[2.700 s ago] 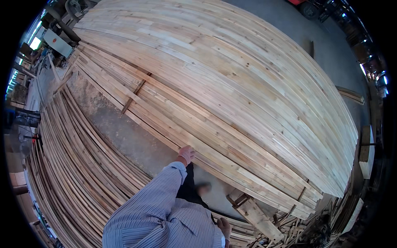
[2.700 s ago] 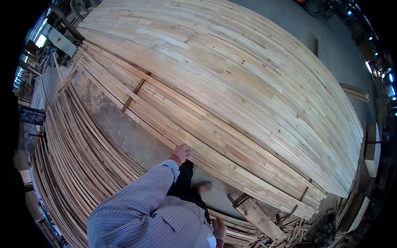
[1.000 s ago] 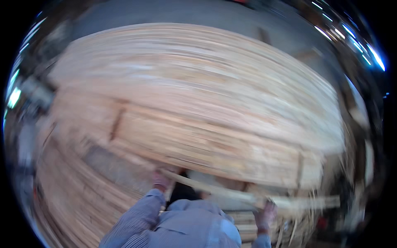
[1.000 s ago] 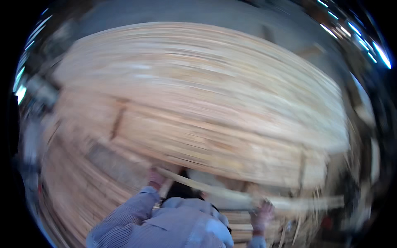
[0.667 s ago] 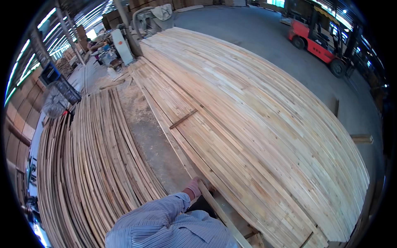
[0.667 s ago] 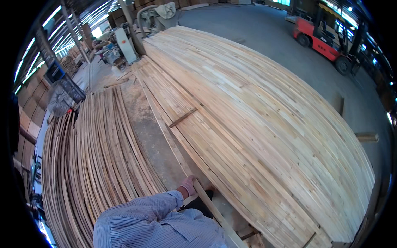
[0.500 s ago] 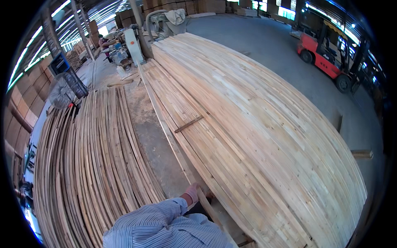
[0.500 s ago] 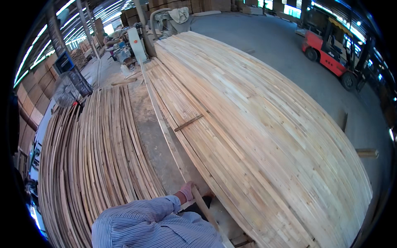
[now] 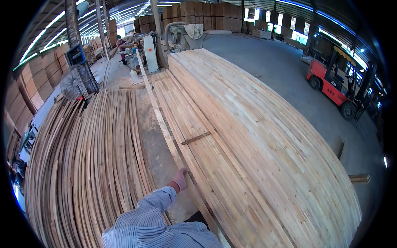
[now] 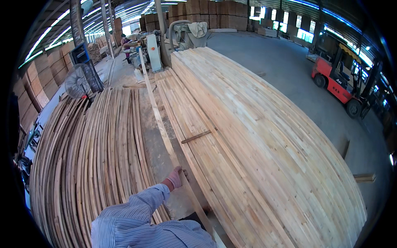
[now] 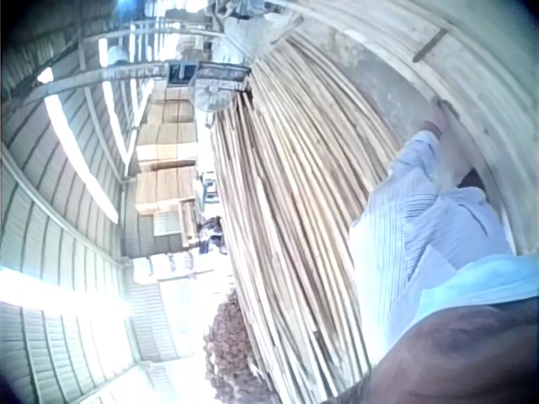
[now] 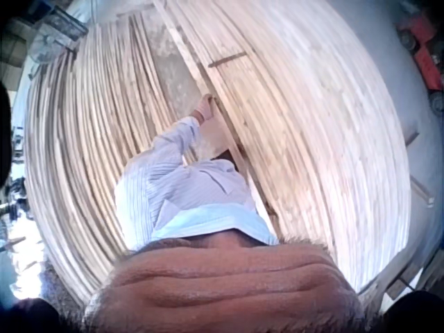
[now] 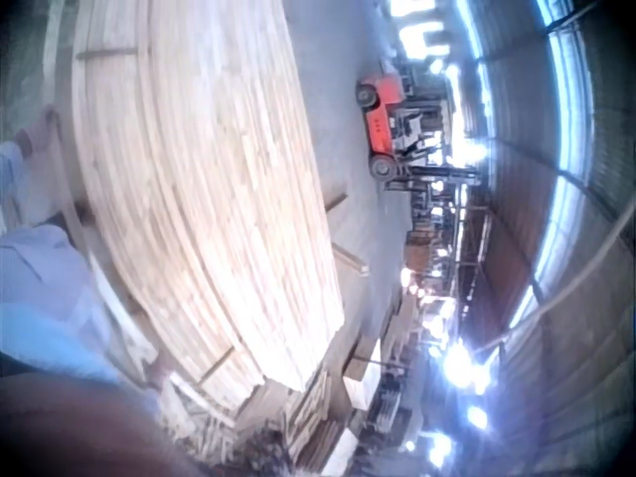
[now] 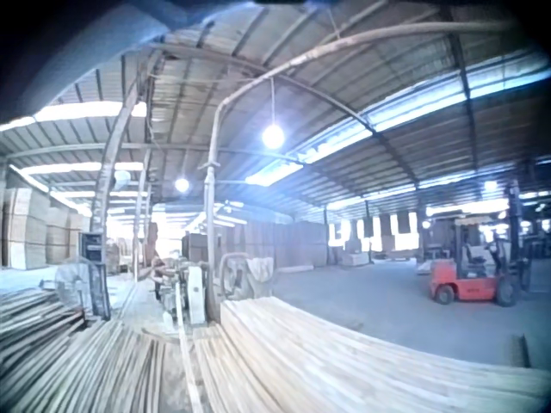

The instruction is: The person repeatedly picks up long, thin wooden planks from a pile and places them onto a larger stack of similar planks. The person uses both hands to lift and position each plank, aligning it with the others in the stack.

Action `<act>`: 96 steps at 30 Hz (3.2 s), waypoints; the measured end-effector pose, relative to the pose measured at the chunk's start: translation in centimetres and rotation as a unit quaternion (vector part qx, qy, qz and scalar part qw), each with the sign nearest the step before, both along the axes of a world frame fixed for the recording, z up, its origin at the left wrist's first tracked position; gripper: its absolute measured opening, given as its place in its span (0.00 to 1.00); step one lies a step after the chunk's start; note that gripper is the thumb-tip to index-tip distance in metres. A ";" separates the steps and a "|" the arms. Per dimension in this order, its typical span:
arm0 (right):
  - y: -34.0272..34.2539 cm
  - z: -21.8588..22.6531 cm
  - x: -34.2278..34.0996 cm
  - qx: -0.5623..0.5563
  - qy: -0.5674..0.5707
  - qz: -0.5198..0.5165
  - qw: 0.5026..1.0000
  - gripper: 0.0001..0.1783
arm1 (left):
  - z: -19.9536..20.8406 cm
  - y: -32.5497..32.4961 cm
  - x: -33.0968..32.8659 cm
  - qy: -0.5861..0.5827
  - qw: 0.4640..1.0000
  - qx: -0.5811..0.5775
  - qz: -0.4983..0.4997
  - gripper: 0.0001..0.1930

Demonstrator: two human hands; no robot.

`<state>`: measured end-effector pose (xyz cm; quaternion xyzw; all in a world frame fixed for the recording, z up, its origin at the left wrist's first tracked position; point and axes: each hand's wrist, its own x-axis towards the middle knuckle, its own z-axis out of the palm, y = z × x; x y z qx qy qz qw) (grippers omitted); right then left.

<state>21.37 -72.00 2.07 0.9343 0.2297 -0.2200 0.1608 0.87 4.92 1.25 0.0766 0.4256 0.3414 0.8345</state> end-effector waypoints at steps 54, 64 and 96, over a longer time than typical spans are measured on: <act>4.5 -3.7 -2.1 0.130 0.029 -0.035 0.990 0.20 | -4.2 -23.8 0.3 -0.036 0.975 -0.074 -0.208 0.24; -5.9 -11.0 -1.5 0.087 0.002 -0.060 0.994 0.22 | -8.6 -22.5 -0.6 -0.064 0.963 0.009 -0.261 0.18; 3.1 -3.9 -3.3 0.041 0.033 -0.057 0.997 0.26 | -5.7 -22.3 -0.7 -0.117 0.968 -0.121 -0.189 0.16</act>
